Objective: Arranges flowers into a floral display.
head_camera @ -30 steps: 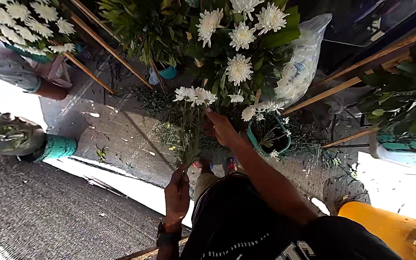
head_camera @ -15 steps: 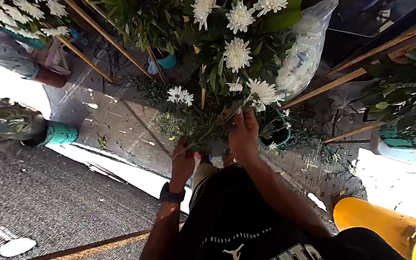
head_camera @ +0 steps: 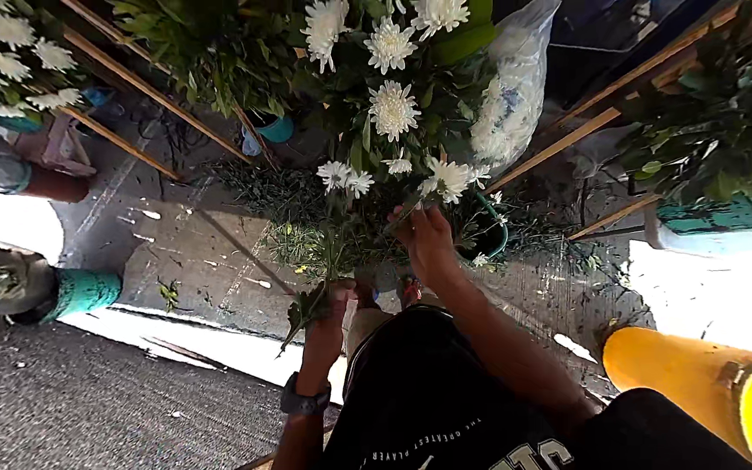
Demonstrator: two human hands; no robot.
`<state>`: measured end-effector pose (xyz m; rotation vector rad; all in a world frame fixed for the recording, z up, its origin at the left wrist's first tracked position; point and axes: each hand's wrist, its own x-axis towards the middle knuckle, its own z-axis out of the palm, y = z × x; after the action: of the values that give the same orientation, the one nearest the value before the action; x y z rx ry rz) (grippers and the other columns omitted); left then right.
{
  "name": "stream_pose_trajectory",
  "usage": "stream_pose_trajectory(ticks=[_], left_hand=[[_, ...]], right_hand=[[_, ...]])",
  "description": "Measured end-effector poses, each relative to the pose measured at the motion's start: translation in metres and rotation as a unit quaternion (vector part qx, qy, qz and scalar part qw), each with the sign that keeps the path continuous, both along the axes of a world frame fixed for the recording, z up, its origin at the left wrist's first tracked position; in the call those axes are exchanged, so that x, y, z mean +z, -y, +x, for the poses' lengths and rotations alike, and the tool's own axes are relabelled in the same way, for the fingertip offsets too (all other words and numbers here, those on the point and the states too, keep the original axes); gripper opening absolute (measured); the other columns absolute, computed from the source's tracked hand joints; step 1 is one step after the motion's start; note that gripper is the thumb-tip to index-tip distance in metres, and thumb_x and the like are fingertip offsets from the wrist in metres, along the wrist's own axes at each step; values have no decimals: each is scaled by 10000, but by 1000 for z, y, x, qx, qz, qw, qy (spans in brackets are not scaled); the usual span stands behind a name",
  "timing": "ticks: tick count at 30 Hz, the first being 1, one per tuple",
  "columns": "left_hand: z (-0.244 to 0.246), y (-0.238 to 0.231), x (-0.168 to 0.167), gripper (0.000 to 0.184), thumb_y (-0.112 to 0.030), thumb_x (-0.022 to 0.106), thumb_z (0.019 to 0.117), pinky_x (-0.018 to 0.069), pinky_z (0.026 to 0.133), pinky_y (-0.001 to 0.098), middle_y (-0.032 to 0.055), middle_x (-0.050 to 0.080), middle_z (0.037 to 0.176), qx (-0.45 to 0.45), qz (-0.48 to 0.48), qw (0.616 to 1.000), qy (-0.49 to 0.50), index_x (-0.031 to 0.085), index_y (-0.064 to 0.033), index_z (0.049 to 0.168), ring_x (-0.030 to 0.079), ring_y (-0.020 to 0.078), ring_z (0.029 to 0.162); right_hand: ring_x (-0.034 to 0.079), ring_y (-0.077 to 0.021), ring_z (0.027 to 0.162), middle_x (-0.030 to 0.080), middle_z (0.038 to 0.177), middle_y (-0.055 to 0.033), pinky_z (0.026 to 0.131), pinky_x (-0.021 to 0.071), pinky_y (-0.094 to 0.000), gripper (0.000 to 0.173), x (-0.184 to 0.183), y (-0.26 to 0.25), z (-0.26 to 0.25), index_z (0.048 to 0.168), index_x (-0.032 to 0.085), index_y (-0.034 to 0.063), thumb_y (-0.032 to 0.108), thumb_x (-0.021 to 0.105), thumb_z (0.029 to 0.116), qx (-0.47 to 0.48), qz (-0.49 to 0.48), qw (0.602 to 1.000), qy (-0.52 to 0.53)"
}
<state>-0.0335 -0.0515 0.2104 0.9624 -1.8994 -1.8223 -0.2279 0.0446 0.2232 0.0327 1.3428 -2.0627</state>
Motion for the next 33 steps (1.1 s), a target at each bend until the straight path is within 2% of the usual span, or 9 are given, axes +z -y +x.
stream_pose_trajectory(ticks=[2,4,7,9,12,16,20,26,33], left_hand=[[-14,-5,0,259,-302,616,1018,499,619,175,-77,658,856,14,7,1000,-14,653,-67,1118,555,-2,649],[-27,-11,1,123,-175,557,1036,473,554,162,-71,626,791,34,25,999,-7,616,-67,1038,524,-4,590],[-26,-8,3,186,-154,463,1059,445,527,152,-84,607,773,28,-1,1000,12,612,-85,972,499,-9,572],[-14,-3,8,189,-134,467,1041,464,541,153,-81,634,774,36,-36,998,41,629,-85,956,528,-8,582],[2,9,13,179,-108,487,1020,447,508,139,-84,665,772,53,-72,994,67,644,-81,938,525,-23,553],[15,19,18,213,-131,475,1038,424,486,145,-78,639,735,83,-66,989,101,653,-80,935,498,-8,525],[23,27,22,233,-118,468,1046,400,445,146,-66,609,692,111,-40,987,109,658,-76,917,467,7,484],[34,38,20,251,-113,450,1046,404,443,148,-77,601,675,116,-39,985,119,658,-80,909,466,5,478],[35,41,18,275,-120,446,1052,408,434,154,-73,595,651,142,-27,980,133,668,-74,897,469,9,464]], right_hand=[[685,-182,955,688,1058,-114,890,584,-381,258,-11,4,24,1218,567,-16,192,489,1086,128,31,991,-28],[669,-135,880,672,968,-93,840,575,-323,230,-17,11,43,1135,600,-40,165,515,1072,186,51,981,-14],[660,-127,804,640,927,-85,791,586,-304,208,-24,22,36,1113,558,-38,149,470,1092,66,40,995,70],[672,-159,828,629,1007,-108,807,600,-348,280,-42,25,8,1245,494,-27,208,408,1119,-64,22,990,121],[683,-182,922,590,1155,-133,836,606,-342,386,-83,27,-60,1431,349,2,215,425,1118,-235,-4,959,157],[674,-215,1077,580,1275,-182,915,583,-309,472,-121,58,-127,1478,300,-6,139,512,1081,-392,-90,891,212],[635,-222,1170,572,1369,-156,948,558,-335,481,-114,106,-164,1494,333,46,218,515,1083,-397,-120,872,259],[598,-260,1098,581,1260,-143,883,547,-470,368,-108,150,-197,1378,463,73,268,489,1066,-365,-111,872,306],[601,-234,998,591,1163,-133,813,547,-427,341,-107,146,-198,1324,484,57,244,531,1042,-367,-103,879,287]])
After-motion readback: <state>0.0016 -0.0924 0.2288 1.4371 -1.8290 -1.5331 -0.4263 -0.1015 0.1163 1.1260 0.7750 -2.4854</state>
